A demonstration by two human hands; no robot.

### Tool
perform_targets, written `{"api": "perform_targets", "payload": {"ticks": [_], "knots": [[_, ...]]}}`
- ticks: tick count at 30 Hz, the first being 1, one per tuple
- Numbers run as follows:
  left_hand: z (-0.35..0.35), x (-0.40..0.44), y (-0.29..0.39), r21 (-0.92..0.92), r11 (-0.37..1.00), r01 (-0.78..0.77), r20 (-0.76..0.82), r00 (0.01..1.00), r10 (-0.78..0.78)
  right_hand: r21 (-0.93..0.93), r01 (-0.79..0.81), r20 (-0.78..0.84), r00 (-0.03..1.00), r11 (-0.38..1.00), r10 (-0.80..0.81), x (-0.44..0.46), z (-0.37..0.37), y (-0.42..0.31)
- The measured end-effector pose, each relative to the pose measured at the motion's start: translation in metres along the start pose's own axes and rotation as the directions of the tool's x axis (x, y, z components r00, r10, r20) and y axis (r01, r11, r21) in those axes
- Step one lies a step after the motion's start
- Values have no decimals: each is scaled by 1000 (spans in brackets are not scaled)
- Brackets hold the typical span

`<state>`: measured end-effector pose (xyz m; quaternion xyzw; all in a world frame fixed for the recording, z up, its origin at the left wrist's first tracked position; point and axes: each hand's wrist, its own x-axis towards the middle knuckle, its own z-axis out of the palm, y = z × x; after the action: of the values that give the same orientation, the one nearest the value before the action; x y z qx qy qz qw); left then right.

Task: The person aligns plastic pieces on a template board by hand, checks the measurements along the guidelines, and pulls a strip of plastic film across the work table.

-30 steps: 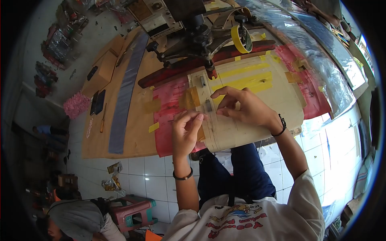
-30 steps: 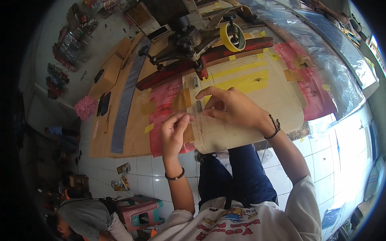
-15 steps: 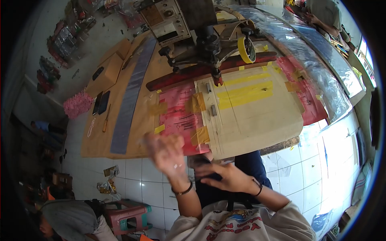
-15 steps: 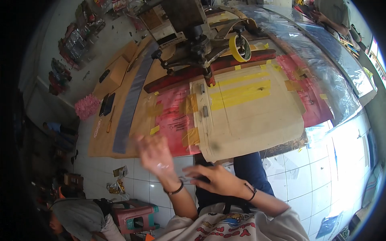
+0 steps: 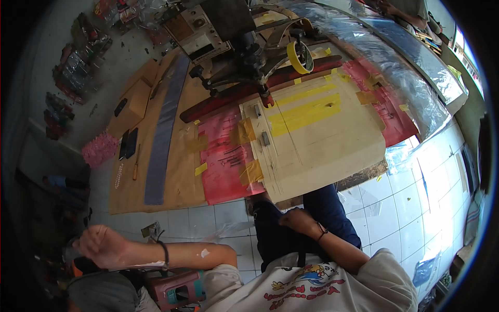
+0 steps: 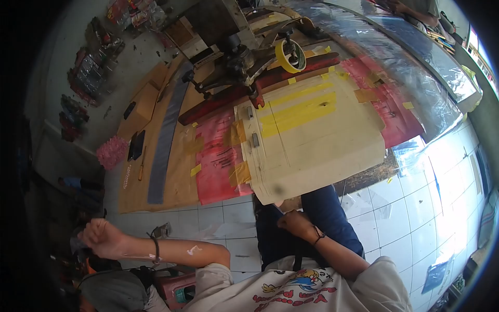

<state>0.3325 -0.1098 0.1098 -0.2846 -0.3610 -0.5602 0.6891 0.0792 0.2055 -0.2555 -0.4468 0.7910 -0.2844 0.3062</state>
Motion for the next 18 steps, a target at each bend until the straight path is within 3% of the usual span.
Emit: {"api": "perform_targets", "payload": {"ticks": [3, 6, 9, 12, 15, 18], "knots": [[-18, 28, 33, -61, 998, 33, 129, 991, -25, -56, -2, -59, 998, 998, -2, 4, 9, 11], [-24, 37, 56, 172, 968, -182, 151, 976, 157, -196, -40, 7, 999, 980, 43, 8, 23, 16], [-46, 50, 97, 240, 938, -248, 194, 959, 204, -265, 48, -12, 999, 963, -53, 9, 29, 26], [-25, 50, 80, 485, 768, -418, 15, 882, 470, -254, 53, -126, 988, 966, -88, 11, 40, 38], [12, 44, 58, 733, 512, -448, -82, 689, 720, -221, 7, -77, 997, 975, -24, 12, 34, 41], [6, 63, 73, 786, 417, -456, 21, 695, 719, -275, 72, -63, 994, 959, -92, 14, 41, 50]]}}
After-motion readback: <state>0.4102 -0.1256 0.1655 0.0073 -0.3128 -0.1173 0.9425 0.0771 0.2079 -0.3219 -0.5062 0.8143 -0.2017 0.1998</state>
